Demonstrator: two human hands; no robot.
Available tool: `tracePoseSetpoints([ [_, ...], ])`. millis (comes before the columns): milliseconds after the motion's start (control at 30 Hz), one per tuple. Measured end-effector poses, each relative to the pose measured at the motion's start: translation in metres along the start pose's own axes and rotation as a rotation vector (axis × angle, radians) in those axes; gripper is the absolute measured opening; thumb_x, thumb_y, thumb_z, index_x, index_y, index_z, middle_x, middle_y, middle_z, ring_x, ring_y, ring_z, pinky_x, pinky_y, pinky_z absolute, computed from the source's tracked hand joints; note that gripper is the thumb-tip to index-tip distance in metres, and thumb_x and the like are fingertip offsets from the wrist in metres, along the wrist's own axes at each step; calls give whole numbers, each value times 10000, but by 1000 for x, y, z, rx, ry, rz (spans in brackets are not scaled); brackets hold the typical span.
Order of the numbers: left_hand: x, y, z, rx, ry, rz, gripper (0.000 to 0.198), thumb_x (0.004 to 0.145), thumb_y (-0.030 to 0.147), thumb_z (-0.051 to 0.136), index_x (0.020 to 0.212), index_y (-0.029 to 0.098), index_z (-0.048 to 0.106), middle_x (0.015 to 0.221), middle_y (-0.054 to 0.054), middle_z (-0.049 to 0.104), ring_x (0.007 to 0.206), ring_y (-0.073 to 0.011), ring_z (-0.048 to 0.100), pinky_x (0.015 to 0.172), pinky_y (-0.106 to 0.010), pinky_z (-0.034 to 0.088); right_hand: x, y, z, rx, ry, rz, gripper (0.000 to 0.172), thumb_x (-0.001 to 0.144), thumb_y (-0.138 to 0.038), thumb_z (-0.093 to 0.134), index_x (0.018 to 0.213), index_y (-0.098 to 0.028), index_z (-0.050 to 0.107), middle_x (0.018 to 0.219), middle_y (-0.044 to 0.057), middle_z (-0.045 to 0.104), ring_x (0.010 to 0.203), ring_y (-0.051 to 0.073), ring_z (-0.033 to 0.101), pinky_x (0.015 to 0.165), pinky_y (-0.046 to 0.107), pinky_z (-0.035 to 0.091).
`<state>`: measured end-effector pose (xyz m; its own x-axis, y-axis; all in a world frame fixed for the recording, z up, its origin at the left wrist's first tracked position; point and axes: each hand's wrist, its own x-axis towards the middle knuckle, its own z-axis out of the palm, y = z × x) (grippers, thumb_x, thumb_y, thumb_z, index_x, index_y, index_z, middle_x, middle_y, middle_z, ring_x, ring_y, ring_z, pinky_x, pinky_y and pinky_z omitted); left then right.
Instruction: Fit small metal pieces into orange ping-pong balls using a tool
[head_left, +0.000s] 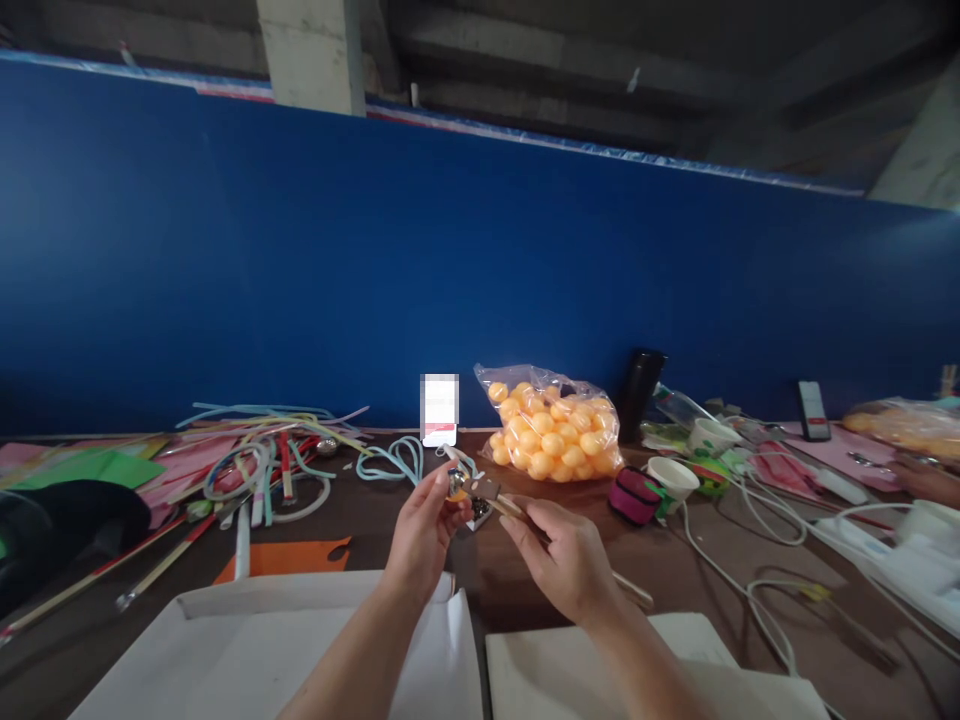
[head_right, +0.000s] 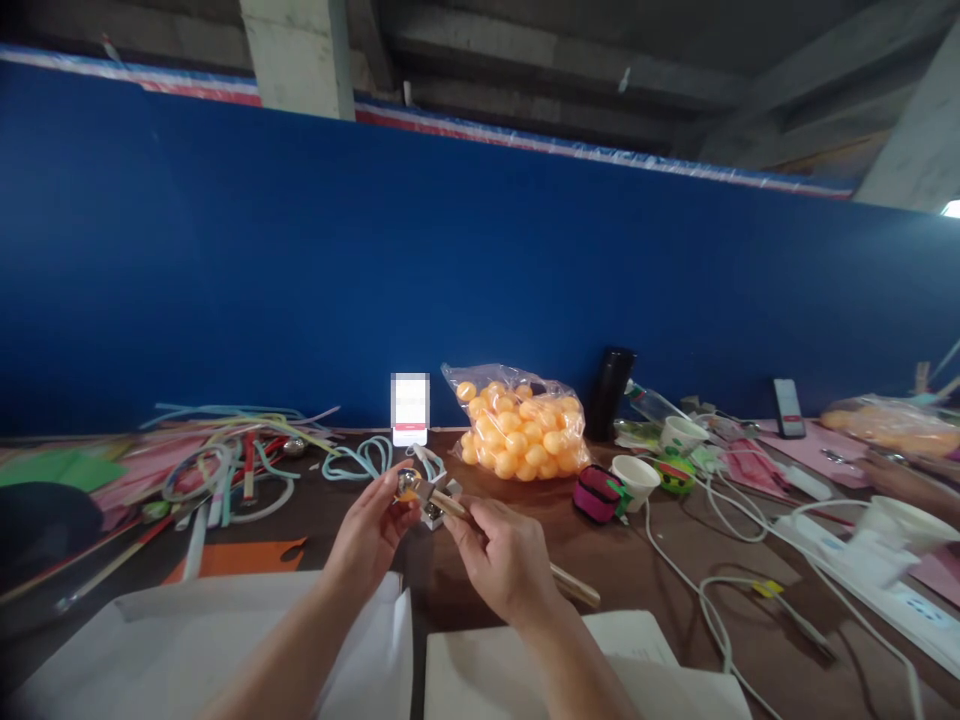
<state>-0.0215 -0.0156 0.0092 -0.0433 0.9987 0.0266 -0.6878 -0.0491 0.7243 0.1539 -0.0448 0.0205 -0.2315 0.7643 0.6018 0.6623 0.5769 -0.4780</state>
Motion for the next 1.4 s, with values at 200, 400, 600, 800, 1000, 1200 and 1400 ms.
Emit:
tracePoseSetpoints([
  [200,0,-1,0,-5,3,-2,426,728,351,717,1095,144,655,779,-47,663,613,-98,606,604,-219,522,0,0,0,26,-5,-1,234,911,-309,512,1093,-243,641,1028,47,707,915,182,661,810,252,491],
  [400,0,-1,-1,-18,4,10,404,734,345,713,1079,142,659,789,-46,662,612,-93,606,607,-214,521,1,1,-2,32,10,13,235,907,-321,516,1087,-246,648,1026,46,708,918,186,662,817,260,497],
  [600,0,0,-1,-6,-3,10,417,737,348,709,1096,142,654,806,-54,664,616,-97,609,602,-220,524,1,0,-4,46,39,2,257,916,-337,493,1078,-228,659,999,74,713,891,204,671,796,274,512],
  [800,0,-1,0,7,19,2,420,734,344,713,1100,147,653,773,-43,663,616,-96,608,611,-220,530,1,0,0,6,2,0,239,907,-317,510,1081,-243,656,984,57,719,883,196,672,796,269,510],
  [1000,0,-2,0,18,24,-4,436,723,336,723,1108,145,649,743,-40,665,609,-98,613,608,-218,530,0,1,-1,24,17,1,240,909,-321,510,1078,-233,656,995,59,717,898,194,671,805,266,509],
  [1200,-1,0,1,20,29,8,435,703,344,736,1085,147,663,759,-43,670,605,-97,611,597,-215,529,0,-1,-1,27,12,5,249,913,-325,499,1084,-231,655,996,68,715,886,200,671,798,275,512],
  [1400,0,-1,1,24,35,13,423,713,341,729,1082,146,661,767,-42,667,607,-97,613,605,-217,532,1,-1,-2,29,5,15,249,914,-323,500,1092,-236,651,1004,63,713,897,196,665,812,276,503],
])
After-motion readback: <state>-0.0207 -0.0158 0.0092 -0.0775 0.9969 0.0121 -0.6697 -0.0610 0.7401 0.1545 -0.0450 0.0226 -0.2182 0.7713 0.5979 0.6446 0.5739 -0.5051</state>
